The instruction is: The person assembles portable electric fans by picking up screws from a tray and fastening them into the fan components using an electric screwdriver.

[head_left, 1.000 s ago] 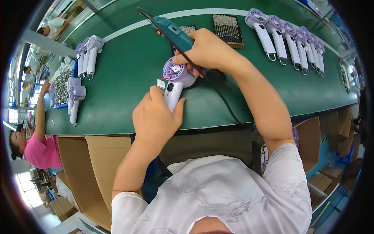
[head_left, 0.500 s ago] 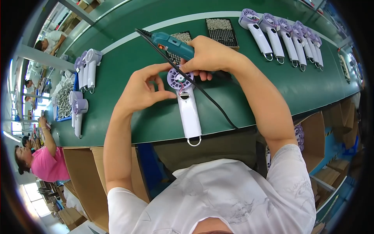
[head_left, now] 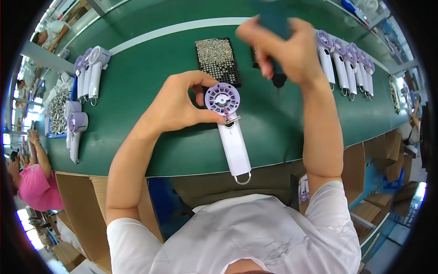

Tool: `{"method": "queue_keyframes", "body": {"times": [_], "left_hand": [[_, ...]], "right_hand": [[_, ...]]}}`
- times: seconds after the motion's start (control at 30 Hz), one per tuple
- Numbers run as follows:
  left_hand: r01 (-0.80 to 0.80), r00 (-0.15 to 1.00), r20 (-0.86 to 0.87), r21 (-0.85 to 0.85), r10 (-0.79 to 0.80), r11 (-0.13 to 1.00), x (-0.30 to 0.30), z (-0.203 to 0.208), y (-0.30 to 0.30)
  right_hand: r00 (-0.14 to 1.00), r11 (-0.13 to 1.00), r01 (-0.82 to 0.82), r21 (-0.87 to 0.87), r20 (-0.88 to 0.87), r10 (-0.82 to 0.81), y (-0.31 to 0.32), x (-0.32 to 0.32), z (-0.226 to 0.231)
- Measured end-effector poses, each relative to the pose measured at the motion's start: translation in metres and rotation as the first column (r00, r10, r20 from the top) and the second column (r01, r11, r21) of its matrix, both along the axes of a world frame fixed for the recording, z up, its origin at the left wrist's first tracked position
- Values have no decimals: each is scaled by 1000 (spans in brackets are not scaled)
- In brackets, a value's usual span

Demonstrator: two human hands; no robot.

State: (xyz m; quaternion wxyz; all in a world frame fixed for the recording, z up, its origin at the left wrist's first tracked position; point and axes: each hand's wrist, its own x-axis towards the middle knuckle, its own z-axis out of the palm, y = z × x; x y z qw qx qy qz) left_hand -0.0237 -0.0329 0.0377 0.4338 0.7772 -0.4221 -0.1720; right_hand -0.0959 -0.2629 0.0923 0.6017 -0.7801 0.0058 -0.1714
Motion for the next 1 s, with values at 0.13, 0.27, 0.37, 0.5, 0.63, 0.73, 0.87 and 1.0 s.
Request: {"method": "queue_keyframes", "body": {"times": [0.13, 0.27, 0.37, 0.5, 0.63, 0.73, 0.87, 1.0], "left_hand": [[-36, 993, 108, -42, 40, 998, -7, -11, 5], [-27, 983, 176, -124, 49, 992, -14, -15, 7], [-5, 986, 163, -136, 27, 991, -17, -18, 10], [35, 985, 174, -172, -4, 984, -20, -22, 10], [12, 993, 119, -163, 8, 987, -22, -22, 10], [-10, 995, 96, -169, 26, 986, -23, -21, 9], [5, 991, 130, -193, 21, 981, -22, -23, 8], [6, 993, 119, -178, 15, 984, -22, -21, 9]], "right_hand": [[916, 865, 49, 500, 323, -239, 15, 18, 3], [895, 913, 31, 406, 396, -207, 31, 28, -17], [914, 922, 91, 377, 336, -228, 42, 28, -23], [920, 935, 92, 342, 330, -211, 40, 27, -29], [928, 931, 104, 351, 303, -218, 41, 28, -34], [926, 927, 102, 361, 306, -221, 41, 28, -36], [923, 934, 96, 343, 321, -213, 40, 29, -39], [930, 929, 109, 353, 294, -221, 40, 30, -41]]}}
